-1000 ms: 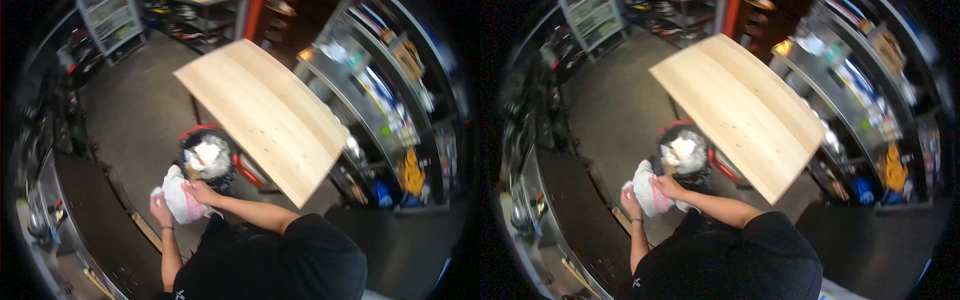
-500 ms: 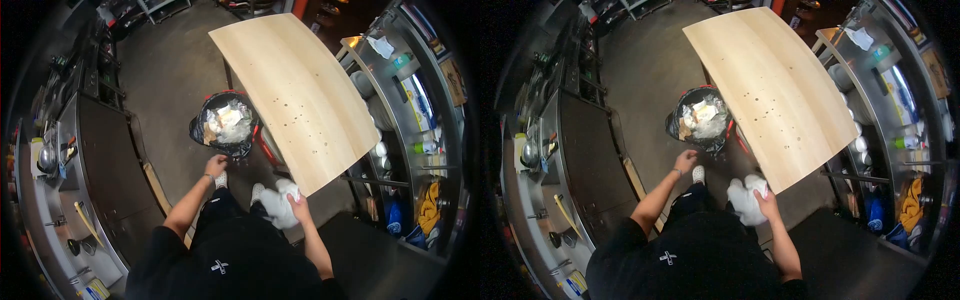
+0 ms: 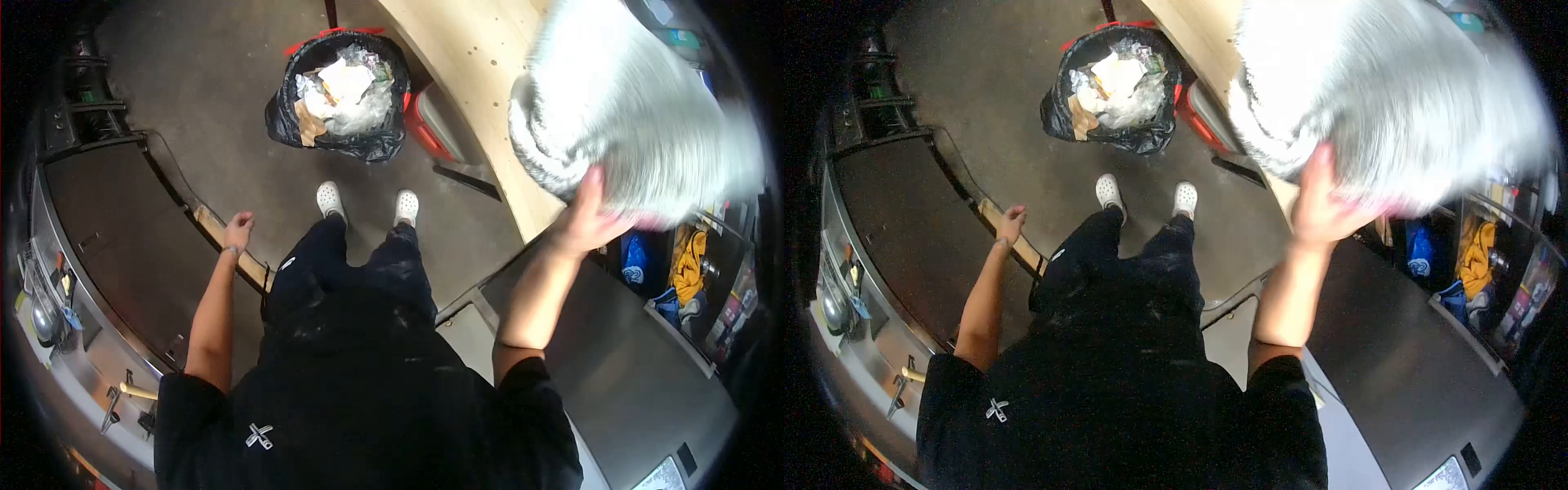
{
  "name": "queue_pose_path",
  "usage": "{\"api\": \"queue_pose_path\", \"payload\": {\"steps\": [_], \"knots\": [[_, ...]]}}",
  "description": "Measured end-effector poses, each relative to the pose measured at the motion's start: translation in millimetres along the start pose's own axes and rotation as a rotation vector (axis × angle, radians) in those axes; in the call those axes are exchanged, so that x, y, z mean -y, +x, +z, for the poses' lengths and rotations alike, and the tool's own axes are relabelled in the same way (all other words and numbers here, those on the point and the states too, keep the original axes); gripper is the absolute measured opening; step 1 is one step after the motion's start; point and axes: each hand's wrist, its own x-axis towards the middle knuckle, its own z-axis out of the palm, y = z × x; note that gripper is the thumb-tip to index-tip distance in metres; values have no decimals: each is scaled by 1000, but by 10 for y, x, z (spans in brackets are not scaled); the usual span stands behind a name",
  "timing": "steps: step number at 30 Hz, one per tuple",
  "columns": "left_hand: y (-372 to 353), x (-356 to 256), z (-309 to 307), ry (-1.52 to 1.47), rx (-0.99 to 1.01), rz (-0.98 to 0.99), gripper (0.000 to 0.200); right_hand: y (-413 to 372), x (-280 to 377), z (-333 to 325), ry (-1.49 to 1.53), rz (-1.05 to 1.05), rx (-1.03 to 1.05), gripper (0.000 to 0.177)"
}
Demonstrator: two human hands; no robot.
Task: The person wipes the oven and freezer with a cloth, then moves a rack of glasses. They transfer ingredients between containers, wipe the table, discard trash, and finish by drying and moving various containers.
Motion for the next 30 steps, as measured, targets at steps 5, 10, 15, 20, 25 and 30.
{"api": "queue_pose_path", "payload": {"steps": [5,10,15,20,25,30], "knots": [[-258,371,-626,-39,23,-65,27,-1963,-2643,969,-980,156,1321,48],[-372,546,-853,-198,-77,-180,23,-1110,-2064,22,-654,90,1654,50],[-336,609,-598,-159,-1,-287,21,492,86,-50,-492,-356,2,54],[-488,-452,-406,-66,114,-175,25,167,-1084,1716,-652,-146,-92,43],[-754,-111,-719,-121,37,-243,21,-1498,-3137,2189,-1014,-102,1719,37],[-478,1163,-954,42,68,-281,20,340,-1146,1086,-605,22,1058,45]]}}
